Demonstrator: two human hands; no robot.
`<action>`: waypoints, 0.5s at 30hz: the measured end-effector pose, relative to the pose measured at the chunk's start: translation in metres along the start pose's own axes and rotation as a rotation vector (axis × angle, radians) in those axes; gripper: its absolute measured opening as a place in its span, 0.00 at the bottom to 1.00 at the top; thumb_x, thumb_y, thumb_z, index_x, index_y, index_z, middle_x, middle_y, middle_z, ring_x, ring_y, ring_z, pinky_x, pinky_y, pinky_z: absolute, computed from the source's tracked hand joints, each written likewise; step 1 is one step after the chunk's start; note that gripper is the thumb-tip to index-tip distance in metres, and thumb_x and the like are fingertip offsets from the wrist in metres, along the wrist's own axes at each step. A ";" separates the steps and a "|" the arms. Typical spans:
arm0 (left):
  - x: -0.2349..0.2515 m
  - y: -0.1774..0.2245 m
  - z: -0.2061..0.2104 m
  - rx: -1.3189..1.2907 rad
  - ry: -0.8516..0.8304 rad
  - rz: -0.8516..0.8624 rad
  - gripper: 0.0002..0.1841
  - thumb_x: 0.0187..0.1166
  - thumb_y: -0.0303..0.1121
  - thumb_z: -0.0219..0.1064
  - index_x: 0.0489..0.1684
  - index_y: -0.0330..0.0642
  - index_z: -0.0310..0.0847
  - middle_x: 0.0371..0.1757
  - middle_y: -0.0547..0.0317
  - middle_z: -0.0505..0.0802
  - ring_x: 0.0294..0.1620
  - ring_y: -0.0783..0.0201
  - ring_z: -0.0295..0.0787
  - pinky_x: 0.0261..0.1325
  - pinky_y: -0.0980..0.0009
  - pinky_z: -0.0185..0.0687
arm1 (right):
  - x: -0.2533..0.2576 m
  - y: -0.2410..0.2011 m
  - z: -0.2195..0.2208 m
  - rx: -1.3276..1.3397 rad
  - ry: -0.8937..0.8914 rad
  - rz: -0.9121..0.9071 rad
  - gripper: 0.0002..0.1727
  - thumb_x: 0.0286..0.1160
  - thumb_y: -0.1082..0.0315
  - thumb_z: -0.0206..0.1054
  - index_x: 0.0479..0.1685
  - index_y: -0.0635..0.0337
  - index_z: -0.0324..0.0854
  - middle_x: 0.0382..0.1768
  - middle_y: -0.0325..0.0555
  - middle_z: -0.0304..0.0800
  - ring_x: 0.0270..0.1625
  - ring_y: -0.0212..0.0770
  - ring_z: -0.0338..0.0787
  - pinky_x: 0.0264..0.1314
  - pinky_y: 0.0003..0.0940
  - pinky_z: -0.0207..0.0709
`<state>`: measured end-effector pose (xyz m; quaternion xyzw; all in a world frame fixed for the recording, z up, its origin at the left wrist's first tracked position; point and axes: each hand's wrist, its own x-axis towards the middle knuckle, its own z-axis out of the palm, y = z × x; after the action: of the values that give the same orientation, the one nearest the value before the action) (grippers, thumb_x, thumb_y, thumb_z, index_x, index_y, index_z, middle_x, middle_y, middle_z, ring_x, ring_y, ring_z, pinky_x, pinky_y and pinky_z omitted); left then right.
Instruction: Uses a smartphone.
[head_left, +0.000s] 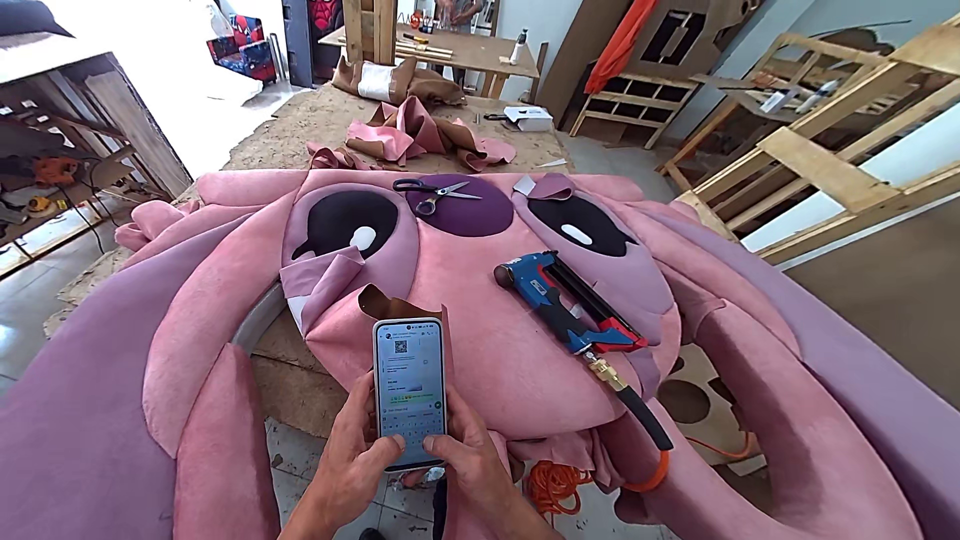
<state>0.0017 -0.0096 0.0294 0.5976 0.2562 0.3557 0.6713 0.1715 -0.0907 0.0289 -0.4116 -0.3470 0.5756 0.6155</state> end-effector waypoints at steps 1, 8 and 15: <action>0.000 0.000 0.000 -0.001 -0.001 -0.001 0.38 0.68 0.33 0.65 0.83 0.36 0.58 0.60 0.50 0.93 0.57 0.57 0.95 0.56 0.59 0.94 | 0.000 0.000 0.000 0.007 0.002 0.003 0.31 0.69 0.80 0.57 0.78 0.68 0.60 0.59 0.56 0.90 0.52 0.53 0.96 0.35 0.49 0.95; 0.000 0.000 0.000 0.018 -0.013 0.010 0.38 0.69 0.34 0.66 0.84 0.37 0.58 0.60 0.51 0.93 0.57 0.57 0.95 0.56 0.59 0.95 | 0.002 0.002 0.001 0.048 0.046 -0.010 0.21 0.86 0.71 0.55 0.75 0.66 0.67 0.55 0.57 0.92 0.48 0.52 0.97 0.32 0.48 0.95; 0.000 0.001 -0.001 0.027 -0.034 0.010 0.38 0.68 0.33 0.65 0.84 0.40 0.59 0.61 0.51 0.93 0.58 0.56 0.94 0.57 0.58 0.94 | 0.001 0.006 -0.005 0.118 -0.003 -0.037 0.23 0.82 0.71 0.51 0.76 0.64 0.67 0.57 0.58 0.91 0.51 0.53 0.97 0.32 0.48 0.93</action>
<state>0.0004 -0.0090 0.0301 0.6140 0.2467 0.3451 0.6656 0.1734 -0.0904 0.0214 -0.3671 -0.3209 0.5841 0.6488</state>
